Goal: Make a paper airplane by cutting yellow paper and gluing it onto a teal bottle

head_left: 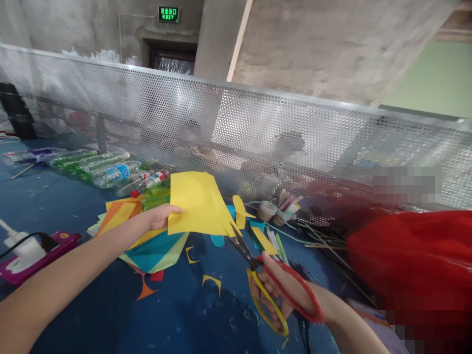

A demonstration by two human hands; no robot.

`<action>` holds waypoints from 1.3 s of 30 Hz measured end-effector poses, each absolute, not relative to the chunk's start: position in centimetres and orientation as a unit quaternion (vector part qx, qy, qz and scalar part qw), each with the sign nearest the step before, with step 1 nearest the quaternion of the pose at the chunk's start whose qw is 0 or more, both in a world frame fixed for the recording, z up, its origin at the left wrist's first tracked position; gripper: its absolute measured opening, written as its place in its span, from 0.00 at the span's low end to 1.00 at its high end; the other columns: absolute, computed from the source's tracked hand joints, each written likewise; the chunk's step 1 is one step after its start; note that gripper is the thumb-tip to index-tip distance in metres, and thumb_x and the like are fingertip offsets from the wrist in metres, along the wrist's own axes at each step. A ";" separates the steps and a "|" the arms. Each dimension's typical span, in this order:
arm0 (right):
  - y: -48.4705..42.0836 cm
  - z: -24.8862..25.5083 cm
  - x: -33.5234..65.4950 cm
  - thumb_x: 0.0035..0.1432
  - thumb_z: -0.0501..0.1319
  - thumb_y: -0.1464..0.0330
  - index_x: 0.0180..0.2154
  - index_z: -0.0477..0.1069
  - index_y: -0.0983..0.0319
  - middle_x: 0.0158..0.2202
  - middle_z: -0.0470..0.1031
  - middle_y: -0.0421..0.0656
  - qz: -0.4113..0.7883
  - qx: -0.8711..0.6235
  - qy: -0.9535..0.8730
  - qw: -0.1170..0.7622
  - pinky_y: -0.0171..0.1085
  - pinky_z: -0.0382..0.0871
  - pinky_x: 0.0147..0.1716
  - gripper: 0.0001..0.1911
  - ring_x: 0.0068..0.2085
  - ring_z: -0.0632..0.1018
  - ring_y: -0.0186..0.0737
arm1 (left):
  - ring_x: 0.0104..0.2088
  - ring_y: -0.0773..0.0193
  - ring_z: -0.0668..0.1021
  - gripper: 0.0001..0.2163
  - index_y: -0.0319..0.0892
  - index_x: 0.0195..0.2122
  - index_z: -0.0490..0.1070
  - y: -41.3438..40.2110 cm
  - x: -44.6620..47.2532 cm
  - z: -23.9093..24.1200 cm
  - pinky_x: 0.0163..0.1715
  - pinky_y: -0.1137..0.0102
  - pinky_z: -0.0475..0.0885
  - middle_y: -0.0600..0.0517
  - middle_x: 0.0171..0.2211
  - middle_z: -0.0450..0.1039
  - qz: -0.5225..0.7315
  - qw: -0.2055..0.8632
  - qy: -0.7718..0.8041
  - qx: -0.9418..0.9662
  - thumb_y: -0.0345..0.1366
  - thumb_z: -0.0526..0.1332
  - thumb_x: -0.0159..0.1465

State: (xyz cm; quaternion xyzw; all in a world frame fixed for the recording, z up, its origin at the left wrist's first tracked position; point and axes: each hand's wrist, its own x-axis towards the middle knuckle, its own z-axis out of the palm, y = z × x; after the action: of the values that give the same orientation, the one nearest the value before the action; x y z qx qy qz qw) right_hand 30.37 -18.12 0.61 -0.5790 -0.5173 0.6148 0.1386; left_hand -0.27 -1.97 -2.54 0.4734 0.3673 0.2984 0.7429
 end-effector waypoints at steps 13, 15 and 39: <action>-18.3 0.7 31.2 0.55 0.33 0.39 0.29 0.70 0.65 0.19 0.68 0.41 0.628 -0.549 -0.532 0.145 0.31 0.67 0.19 0.42 0.19 0.73 0.34 | 0.48 0.49 0.75 0.10 0.42 0.36 0.76 -1.3 -0.8 -3.0 0.47 0.61 0.69 0.45 0.39 0.79 0.302 0.731 0.363 0.492 0.34 0.65 0.52; -18.1 0.6 30.9 0.54 0.33 0.38 0.28 0.69 0.64 0.18 0.68 0.40 0.641 -0.543 -0.517 0.166 0.32 0.68 0.20 0.42 0.19 0.73 0.35 | 0.48 0.50 0.76 0.10 0.42 0.37 0.76 -1.5 -0.7 -2.8 0.47 0.62 0.69 0.46 0.41 0.78 0.296 0.729 0.369 0.494 0.34 0.65 0.53; -18.4 1.5 29.7 0.56 0.36 0.39 0.25 0.68 0.63 0.18 0.66 0.39 0.619 -0.578 -0.513 0.136 0.34 0.68 0.19 0.39 0.17 0.70 0.33 | 0.48 0.50 0.76 0.14 0.44 0.42 0.76 -1.2 -1.1 -3.0 0.48 0.60 0.69 0.47 0.42 0.78 0.289 0.738 0.326 0.515 0.37 0.66 0.53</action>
State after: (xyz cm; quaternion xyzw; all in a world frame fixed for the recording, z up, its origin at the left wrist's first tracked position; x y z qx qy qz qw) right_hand 29.72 -18.36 1.52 -0.5785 -0.5133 0.6191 0.1362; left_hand -1.06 -1.20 -3.00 0.5150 0.3263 0.2895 0.7379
